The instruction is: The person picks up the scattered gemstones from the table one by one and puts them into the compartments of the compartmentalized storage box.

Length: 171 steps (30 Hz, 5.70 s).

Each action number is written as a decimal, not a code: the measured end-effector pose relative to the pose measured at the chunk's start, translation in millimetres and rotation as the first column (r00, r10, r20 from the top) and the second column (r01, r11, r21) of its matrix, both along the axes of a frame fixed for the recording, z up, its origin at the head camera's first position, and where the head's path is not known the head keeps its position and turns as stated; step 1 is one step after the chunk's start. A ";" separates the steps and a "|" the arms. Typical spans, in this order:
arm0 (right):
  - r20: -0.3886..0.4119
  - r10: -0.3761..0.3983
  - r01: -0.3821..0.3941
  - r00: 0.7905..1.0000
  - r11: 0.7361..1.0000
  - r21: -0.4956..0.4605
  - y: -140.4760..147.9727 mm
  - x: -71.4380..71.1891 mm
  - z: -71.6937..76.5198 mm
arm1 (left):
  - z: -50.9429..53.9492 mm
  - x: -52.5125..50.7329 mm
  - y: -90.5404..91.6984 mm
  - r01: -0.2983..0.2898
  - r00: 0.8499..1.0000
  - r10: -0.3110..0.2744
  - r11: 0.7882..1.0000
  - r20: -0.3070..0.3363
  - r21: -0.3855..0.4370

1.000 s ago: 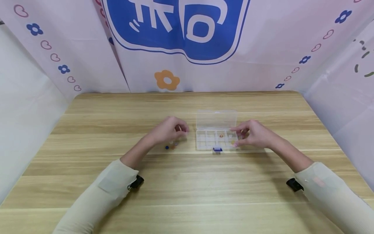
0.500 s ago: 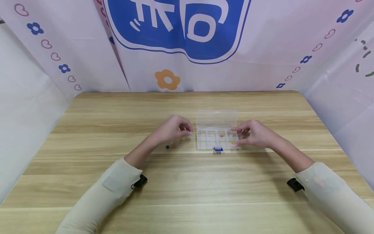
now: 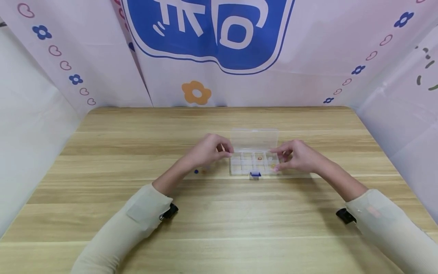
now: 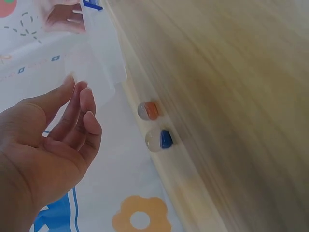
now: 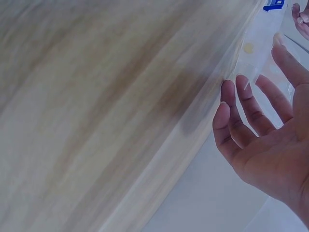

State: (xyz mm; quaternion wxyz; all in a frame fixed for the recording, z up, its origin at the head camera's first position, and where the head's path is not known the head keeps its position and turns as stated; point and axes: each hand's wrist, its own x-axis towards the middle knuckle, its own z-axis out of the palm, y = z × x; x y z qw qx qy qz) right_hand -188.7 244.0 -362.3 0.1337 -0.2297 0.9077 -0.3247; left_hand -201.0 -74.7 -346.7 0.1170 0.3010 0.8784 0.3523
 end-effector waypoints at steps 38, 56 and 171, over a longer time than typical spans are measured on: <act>0.001 0.027 -0.027 1.000 0.999 -0.033 2.0 0.1 -0.5 | -9.8 -1.4 67.5 0.123 0.992 -0.123 0.992 -0.025 0.031; 0.004 0.019 -0.019 1.000 0.999 -0.038 2.3 -0.4 0.4 | -12.9 -4.2 81.1 0.181 0.983 -0.181 0.983 -0.010 0.004; -0.019 0.032 -0.032 0.999 0.999 0.004 2.4 -0.8 2.9 | -6.1 6.0 -56.5 -0.079 0.993 0.088 0.991 0.083 -0.109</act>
